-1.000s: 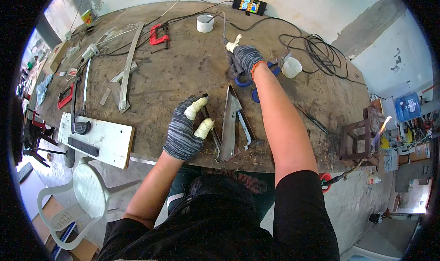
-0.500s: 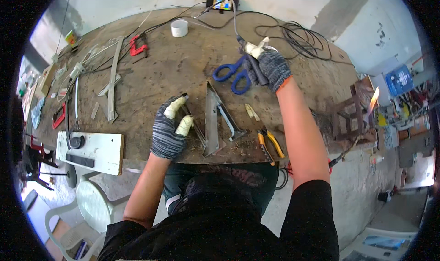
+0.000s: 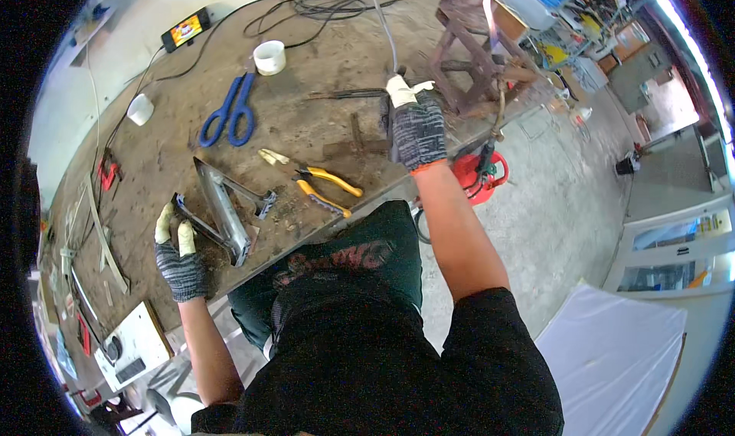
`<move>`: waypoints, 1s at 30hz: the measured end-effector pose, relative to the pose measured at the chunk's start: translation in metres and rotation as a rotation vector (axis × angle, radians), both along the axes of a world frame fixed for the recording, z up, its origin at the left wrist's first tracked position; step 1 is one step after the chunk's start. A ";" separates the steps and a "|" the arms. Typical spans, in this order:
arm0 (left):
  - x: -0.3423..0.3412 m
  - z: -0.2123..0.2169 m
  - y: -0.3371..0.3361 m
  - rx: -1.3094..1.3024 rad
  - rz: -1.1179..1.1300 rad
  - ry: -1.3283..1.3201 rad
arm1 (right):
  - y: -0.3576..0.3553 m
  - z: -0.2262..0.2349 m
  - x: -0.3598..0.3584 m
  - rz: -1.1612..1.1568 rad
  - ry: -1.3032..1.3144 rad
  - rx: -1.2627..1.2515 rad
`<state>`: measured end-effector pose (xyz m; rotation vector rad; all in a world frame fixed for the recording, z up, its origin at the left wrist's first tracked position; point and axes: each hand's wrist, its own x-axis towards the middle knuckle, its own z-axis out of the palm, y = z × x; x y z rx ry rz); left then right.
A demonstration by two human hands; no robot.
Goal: Assembling and adjusting the components of a 3D sign letter 'N' at a workbench.
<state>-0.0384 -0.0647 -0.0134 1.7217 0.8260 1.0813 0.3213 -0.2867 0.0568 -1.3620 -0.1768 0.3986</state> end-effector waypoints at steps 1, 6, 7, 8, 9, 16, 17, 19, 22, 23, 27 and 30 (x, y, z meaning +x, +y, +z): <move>0.002 -0.001 0.001 0.030 0.005 0.002 | -0.002 -0.022 0.011 -0.020 0.001 0.005; -0.004 0.001 -0.001 0.147 0.079 0.187 | 0.012 -0.040 0.009 -0.308 -0.299 0.105; -0.004 0.002 -0.004 0.102 0.082 0.168 | 0.012 -0.034 0.007 -0.359 -0.138 0.083; -0.002 0.004 -0.005 0.109 0.072 0.163 | 0.017 -0.045 0.026 -0.371 -0.169 0.180; 0.000 0.003 -0.006 0.074 0.056 0.133 | 0.008 -0.058 0.039 -0.381 -0.174 0.186; -0.006 -0.005 0.003 0.087 0.091 0.150 | 0.025 -0.041 0.055 -0.317 0.218 0.219; -0.006 -0.005 0.001 0.086 0.092 0.151 | 0.028 -0.044 0.061 -0.315 0.219 0.218; -0.004 -0.001 -0.001 0.100 0.107 0.153 | 0.037 -0.056 0.081 -0.263 0.339 0.216; -0.003 -0.001 0.000 0.002 0.062 0.087 | 0.042 -0.075 0.098 -0.257 0.332 0.290; -0.003 0.001 -0.001 -0.036 0.055 0.078 | 0.043 -0.077 0.097 -0.253 0.320 0.336; -0.002 0.002 -0.004 0.046 0.067 0.093 | 0.037 -0.077 0.095 -0.243 0.316 0.432; -0.003 -0.002 -0.003 0.081 0.061 0.086 | 0.028 -0.073 0.097 -0.200 0.289 0.389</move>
